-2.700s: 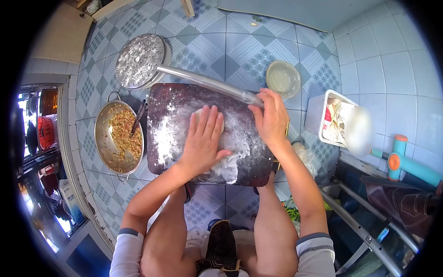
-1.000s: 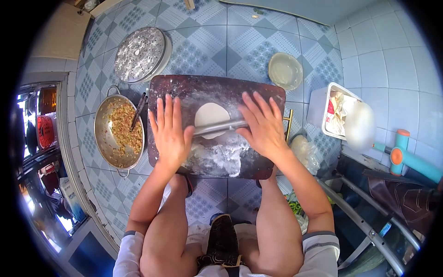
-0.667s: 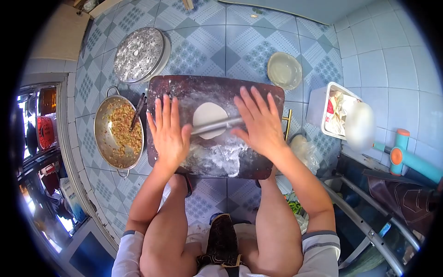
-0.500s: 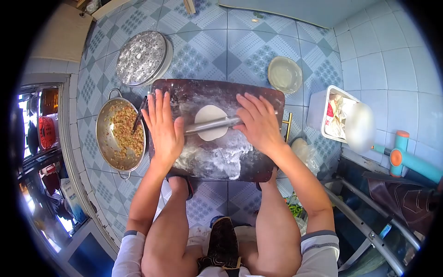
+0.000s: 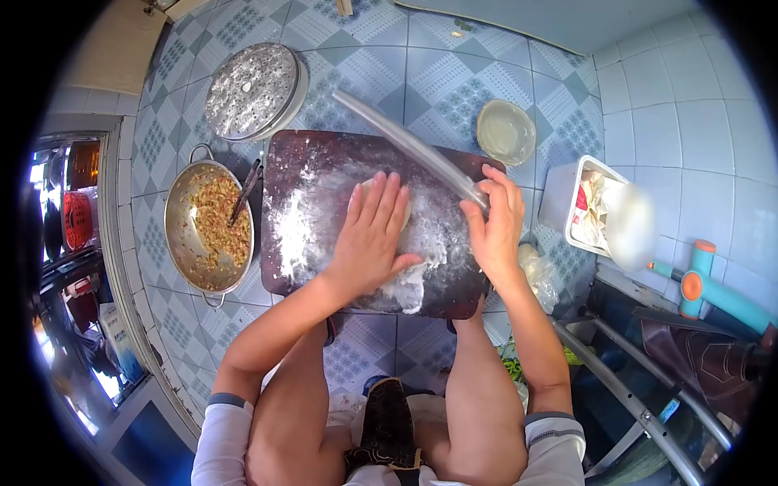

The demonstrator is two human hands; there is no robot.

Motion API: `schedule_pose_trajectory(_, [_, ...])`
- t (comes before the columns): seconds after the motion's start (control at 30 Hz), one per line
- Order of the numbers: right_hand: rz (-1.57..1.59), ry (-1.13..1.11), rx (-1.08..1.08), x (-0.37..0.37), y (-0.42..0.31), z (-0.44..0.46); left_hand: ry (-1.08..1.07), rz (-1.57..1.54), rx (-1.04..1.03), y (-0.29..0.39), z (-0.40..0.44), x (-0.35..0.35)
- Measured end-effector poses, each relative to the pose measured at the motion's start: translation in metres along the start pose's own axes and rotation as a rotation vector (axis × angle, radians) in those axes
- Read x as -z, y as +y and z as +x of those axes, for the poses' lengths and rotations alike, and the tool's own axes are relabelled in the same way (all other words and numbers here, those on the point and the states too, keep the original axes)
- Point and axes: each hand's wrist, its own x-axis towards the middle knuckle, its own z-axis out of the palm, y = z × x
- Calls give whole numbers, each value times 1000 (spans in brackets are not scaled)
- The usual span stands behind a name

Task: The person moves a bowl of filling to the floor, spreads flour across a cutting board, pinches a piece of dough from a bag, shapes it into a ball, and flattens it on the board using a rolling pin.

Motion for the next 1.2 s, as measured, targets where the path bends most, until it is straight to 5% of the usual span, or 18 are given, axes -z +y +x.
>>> schedule_pose_trajectory(0.27, [-110, -86, 114, 17, -1, 7, -204, 25, -374, -20, -9, 16])
schedule_pose_trajectory(0.6, [-147, -186, 226, 22, -15, 12, -259, -87, -408, -23, -42, 28])
schedule_pose_trajectory(0.8, [-125, -254, 268, 26, -14, 14, -248, -179, -333, -27, -60, 49])
schedule_pose_trajectory(0.93, [-145, -364, 328, 32, -17, 22, 107, -130, -328, -33, -79, 57])
schedule_pose_trajectory(1.0, [-97, -476, 372, 29, -15, 26, 293, -7, -69, -31, -76, 55])
schedule_pose_trajectory(1.2, [-139, -533, 392, 19, -12, 31, 95, -29, 212, -34, -63, 19])
